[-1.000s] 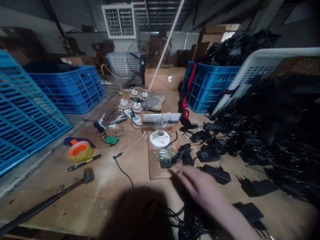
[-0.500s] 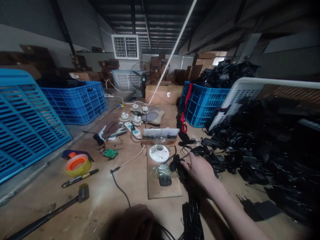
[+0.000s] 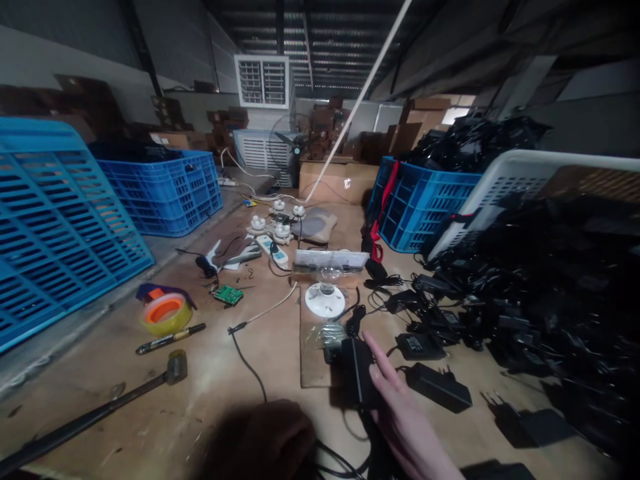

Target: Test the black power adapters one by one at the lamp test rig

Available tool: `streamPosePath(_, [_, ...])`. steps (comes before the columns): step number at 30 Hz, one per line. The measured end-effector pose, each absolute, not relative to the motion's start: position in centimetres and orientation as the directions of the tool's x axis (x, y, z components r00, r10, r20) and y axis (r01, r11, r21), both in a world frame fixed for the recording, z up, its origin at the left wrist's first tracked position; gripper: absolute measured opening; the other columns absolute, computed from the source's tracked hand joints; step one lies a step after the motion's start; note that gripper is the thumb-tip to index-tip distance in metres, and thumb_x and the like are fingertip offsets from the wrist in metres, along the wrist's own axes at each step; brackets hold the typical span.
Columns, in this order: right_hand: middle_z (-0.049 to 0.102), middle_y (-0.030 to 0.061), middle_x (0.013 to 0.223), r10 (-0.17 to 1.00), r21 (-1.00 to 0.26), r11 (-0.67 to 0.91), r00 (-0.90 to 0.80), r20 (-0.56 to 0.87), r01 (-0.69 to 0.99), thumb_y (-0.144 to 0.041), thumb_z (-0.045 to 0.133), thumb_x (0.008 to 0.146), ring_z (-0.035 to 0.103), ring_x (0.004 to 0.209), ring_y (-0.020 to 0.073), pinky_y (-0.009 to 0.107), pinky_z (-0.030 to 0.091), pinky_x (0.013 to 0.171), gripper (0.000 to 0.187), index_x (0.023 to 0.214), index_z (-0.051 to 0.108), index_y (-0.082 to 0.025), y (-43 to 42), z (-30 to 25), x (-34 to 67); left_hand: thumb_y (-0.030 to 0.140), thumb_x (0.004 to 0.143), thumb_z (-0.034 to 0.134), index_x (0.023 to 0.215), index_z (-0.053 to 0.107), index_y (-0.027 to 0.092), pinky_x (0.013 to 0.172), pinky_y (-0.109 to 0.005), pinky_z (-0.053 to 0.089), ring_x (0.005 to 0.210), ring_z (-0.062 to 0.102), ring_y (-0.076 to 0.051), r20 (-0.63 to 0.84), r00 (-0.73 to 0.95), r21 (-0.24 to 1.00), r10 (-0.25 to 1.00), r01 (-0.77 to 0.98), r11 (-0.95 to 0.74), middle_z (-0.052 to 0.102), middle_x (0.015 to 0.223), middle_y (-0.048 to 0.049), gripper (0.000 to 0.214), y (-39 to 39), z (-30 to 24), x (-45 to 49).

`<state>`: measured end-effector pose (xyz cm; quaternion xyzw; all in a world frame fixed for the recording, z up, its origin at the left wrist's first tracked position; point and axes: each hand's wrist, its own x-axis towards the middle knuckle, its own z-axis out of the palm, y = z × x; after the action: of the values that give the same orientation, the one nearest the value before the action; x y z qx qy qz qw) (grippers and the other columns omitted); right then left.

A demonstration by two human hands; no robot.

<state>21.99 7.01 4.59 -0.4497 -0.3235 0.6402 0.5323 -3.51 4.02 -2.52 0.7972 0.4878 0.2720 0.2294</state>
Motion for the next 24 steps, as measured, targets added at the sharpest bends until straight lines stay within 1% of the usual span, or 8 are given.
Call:
streamPosePath(2, [0.051,0.0008,0.153,0.976,-0.887,-0.206,-0.026,-0.215,-0.413,-0.054,0.065,0.094,0.046,0.141,0.0251,0.046,0.033,0.119,0.066,0.154,0.04,-0.042,6.6,3.6,21.0,0.04,0.098,0.061,0.111,0.071,0.033,0.086,-0.033,0.063,0.098,0.071,-0.023,0.205,0.375,0.62,0.904,0.665,-0.416,0.074,0.11,-0.0037,0.018,4.0,-2.9,-3.5])
streamPosePath(4, [0.045,-0.0007,0.157,0.985,-0.914,-0.16,0.006,-0.175,-0.374,-0.056,0.064,0.094,0.039,0.146,0.0252,0.047,0.026,0.122,0.067,0.154,0.039,-0.042,6.9,2.9,20.8,0.039,0.097,0.062,0.111,0.072,0.032,0.086,-0.033,0.063,0.098,0.071,-0.023,0.213,0.372,0.617,0.904,0.666,-0.419,0.074,0.109,-0.0045,0.018,4.0,-3.1,-3.5])
streamPosePath(8, [0.034,-0.0033,0.163,0.994,-0.984,-0.088,0.049,-0.097,-0.156,-0.059,0.06,0.095,0.022,0.153,0.0216,0.045,0.01,0.126,0.064,0.153,0.043,-0.037,7.6,2.5,21.4,0.037,0.097,0.062,0.105,0.073,0.031,0.085,-0.032,0.062,0.095,0.071,-0.022,0.185,0.366,0.639,0.912,0.661,-0.395,0.074,0.105,-0.0043,0.015,4.2,-3.0,-3.5])
streamPosePath(10, [0.033,-0.003,0.163,0.994,-0.991,-0.087,0.053,-0.092,-0.099,-0.061,0.058,0.096,0.02,0.154,0.0213,0.045,0.009,0.126,0.065,0.154,0.042,-0.036,7.6,2.5,21.5,0.036,0.097,0.061,0.11,0.072,0.033,0.088,-0.034,0.061,0.098,0.07,-0.023,0.152,0.387,0.656,0.91,0.649,-0.385,0.073,0.109,-0.0034,0.017,4.3,-2.4,-3.4])
streamPosePath(12, [0.033,-0.0026,0.164,0.995,-0.993,-0.081,0.054,-0.086,-0.085,-0.061,0.056,0.096,0.02,0.154,0.0211,0.044,0.009,0.126,0.065,0.154,0.041,-0.036,7.4,2.4,21.4,0.033,0.098,0.06,0.115,0.069,0.037,0.092,-0.036,0.06,0.105,0.069,-0.023,0.102,0.43,0.666,0.897,0.64,-0.383,0.072,0.115,-0.001,0.02,4.4,-1.7,-3.3])
streamPosePath(15, [0.032,-0.0026,0.164,0.996,-0.995,-0.054,0.063,-0.059,-0.079,-0.061,0.056,0.097,0.017,0.154,0.0205,0.043,0.006,0.127,0.065,0.155,0.041,-0.035,7.3,2.1,21.2,0.031,0.098,0.058,0.11,0.069,0.038,0.093,-0.036,0.059,0.104,0.068,-0.023,0.075,0.46,0.65,0.884,0.65,-0.394,0.072,0.111,0.0012,0.017,4.3,-0.8,-3.1])
streamPosePath(18, [0.032,-0.0024,0.164,0.997,-0.997,-0.029,0.068,-0.033,-0.069,-0.062,0.055,0.098,0.017,0.154,0.0209,0.044,0.007,0.127,0.065,0.155,0.04,-0.035,7.3,2.0,21.1,0.034,0.1,0.057,0.101,0.069,0.033,0.086,-0.033,0.06,0.095,0.07,-0.022,0.151,0.438,0.605,0.886,0.668,-0.433,0.073,0.101,-0.0003,0.012,4.3,-1.0,-3.2])
streamPosePath(24, [0.03,-0.0026,0.165,0.998,-0.998,-0.008,0.055,-0.012,-0.059,-0.057,0.051,0.101,0.018,0.154,0.0192,0.042,0.012,0.127,0.06,0.156,0.038,-0.035,7.2,2.3,21.0,0.044,0.101,0.056,0.101,0.07,0.032,0.08,-0.027,0.062,0.087,0.072,-0.02,0.343,0.389,0.491,0.855,0.702,-0.516,0.076,0.097,-0.0012,0.018,4.5,-2.5,-3.5])
